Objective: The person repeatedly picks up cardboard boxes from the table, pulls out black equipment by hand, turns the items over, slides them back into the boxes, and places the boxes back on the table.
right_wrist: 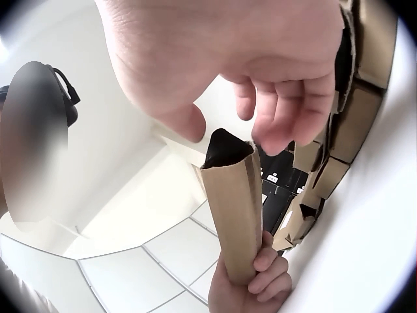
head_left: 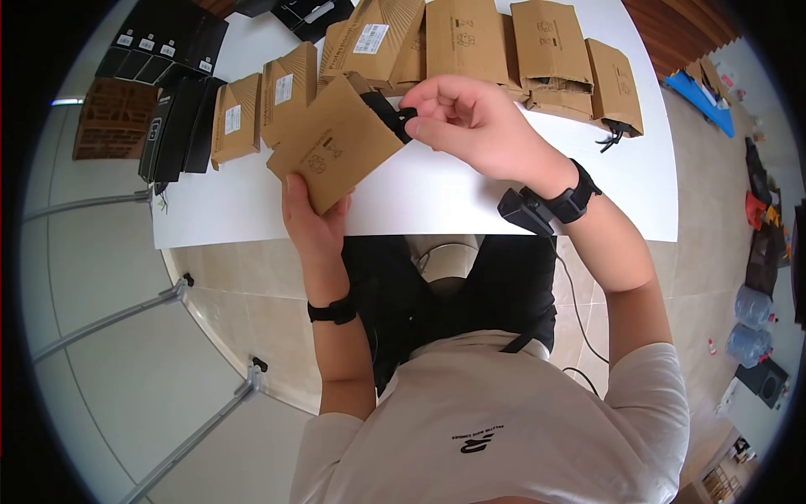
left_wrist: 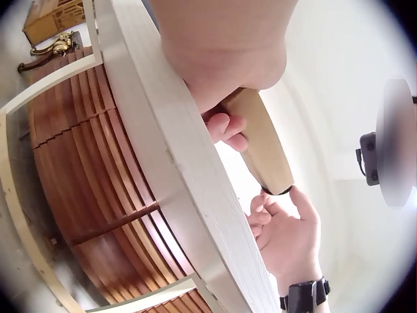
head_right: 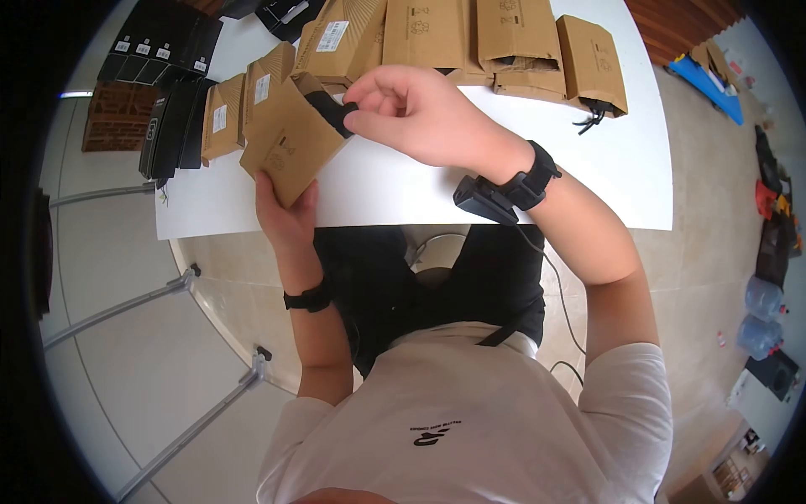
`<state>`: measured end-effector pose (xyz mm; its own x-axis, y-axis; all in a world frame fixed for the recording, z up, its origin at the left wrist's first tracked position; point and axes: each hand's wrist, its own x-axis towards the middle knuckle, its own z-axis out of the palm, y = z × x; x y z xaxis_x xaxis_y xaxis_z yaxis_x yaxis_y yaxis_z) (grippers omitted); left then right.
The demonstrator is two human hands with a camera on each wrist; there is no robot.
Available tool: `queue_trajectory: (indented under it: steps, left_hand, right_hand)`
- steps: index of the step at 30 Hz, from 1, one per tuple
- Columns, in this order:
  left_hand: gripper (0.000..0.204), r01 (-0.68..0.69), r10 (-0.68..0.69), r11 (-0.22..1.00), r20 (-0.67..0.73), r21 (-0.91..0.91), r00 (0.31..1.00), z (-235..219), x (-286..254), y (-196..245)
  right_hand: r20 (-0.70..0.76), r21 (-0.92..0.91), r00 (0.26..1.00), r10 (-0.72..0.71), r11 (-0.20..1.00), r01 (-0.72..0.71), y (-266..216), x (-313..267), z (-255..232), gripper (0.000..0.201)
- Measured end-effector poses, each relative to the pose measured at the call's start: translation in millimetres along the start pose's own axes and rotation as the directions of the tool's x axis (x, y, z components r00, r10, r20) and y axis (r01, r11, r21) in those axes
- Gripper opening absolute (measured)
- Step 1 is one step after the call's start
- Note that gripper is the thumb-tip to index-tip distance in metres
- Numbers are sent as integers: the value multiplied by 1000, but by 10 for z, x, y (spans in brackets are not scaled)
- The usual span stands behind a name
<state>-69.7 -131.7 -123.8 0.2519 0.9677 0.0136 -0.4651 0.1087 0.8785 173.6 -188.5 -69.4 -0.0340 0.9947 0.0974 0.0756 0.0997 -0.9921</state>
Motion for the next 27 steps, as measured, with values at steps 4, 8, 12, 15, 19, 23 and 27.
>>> queue_trajectory:
  steps: [4, 8, 12, 15, 19, 23, 27]
  left_hand:
    - [39, 35, -28, 998, -160, 43, 987, 35, -29, -17]
    - [36, 18, -17, 999, -11, 41, 1000, -15, -53, -34]
    - [38, 32, -38, 997, 78, 73, 996, -127, -42, -61]
    - [39, 38, -49, 994, 115, 101, 992, -178, -41, -80]
    - [40, 40, -58, 993, 163, 114, 985, -246, -30, -85]
    - [43, 50, -78, 974, 122, 220, 989, -290, -45, -66]
    - [41, 123, -117, 992, -178, 20, 977, 63, -75, 294]
  right_hand:
    - [-68, 105, 997, -48, 993, 55, 43, 28, 59, 26]
    - [-35, 47, 998, 44, 998, -42, -29, 7, 11, 18]
    - [-9, 12, 988, -151, 988, 151, 68, 21, 43, 17]
    - [30, -75, 993, -116, 990, 118, 123, 18, 45, 18]
    - [-9, -176, 970, -243, 955, 238, 126, 35, 52, 17]
    - [-86, -70, 972, -221, 974, 215, 73, 52, 73, 20]
    - [-159, -82, 952, -261, 965, 251, 86, 74, 6, 19]
